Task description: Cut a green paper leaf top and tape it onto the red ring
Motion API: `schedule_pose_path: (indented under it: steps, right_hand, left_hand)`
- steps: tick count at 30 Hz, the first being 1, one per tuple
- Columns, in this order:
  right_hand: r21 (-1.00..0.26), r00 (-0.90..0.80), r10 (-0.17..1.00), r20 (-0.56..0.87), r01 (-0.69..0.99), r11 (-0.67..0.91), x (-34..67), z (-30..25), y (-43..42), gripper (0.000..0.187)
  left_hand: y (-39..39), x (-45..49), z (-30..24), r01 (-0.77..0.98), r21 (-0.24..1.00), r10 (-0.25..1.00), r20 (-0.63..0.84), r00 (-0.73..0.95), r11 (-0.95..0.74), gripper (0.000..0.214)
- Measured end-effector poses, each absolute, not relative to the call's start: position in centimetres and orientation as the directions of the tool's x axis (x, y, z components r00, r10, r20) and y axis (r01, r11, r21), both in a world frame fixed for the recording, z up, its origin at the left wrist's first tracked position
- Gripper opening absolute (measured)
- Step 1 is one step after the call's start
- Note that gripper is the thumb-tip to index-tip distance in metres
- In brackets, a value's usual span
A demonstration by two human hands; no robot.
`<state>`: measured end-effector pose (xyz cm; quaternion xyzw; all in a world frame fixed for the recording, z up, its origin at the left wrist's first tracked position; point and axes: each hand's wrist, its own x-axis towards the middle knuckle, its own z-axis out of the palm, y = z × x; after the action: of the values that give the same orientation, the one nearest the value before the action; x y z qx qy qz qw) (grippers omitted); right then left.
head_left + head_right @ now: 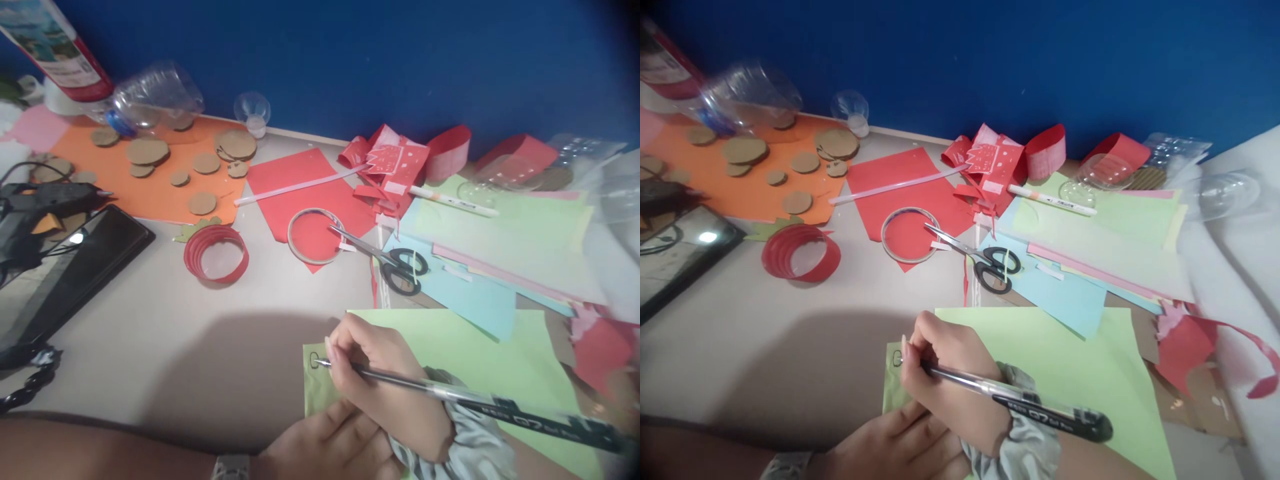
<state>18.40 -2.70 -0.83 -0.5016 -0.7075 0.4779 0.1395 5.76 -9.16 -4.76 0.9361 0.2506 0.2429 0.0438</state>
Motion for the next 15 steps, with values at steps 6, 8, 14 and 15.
schedule_pose_path:
  steps: [6,8,14,15]
  right_hand:
    - [-0.822,-0.42,0.855,-0.304,0.57,-0.012,18.18,-0.64,-2.68,0.025]
    - [-0.829,-0.434,0.847,-0.308,0.56,-0.015,18.17,-0.57,-2.58,0.025]
    - [-0.812,-0.427,0.855,-0.294,0.583,0.012,18.1,-0.36,-2.36,0.024]
    - [-0.814,-0.428,0.854,-0.295,0.58,0.01,18.12,-0.4,-2.37,0.024]
  left_hand:
    - [-9.13,5.78,-4.53,0.457,0.191,0.493,0.42,0.762,-0.869,0.021]
    - [-9.12,5.77,-4.57,0.458,0.183,0.49,0.42,0.764,-0.87,0.021]
    - [-9.02,5.84,-4.55,0.461,0.198,0.499,0.425,0.755,-0.865,0.025]
    - [-9.01,5.85,-4.55,0.461,0.199,0.499,0.427,0.754,-0.865,0.025]
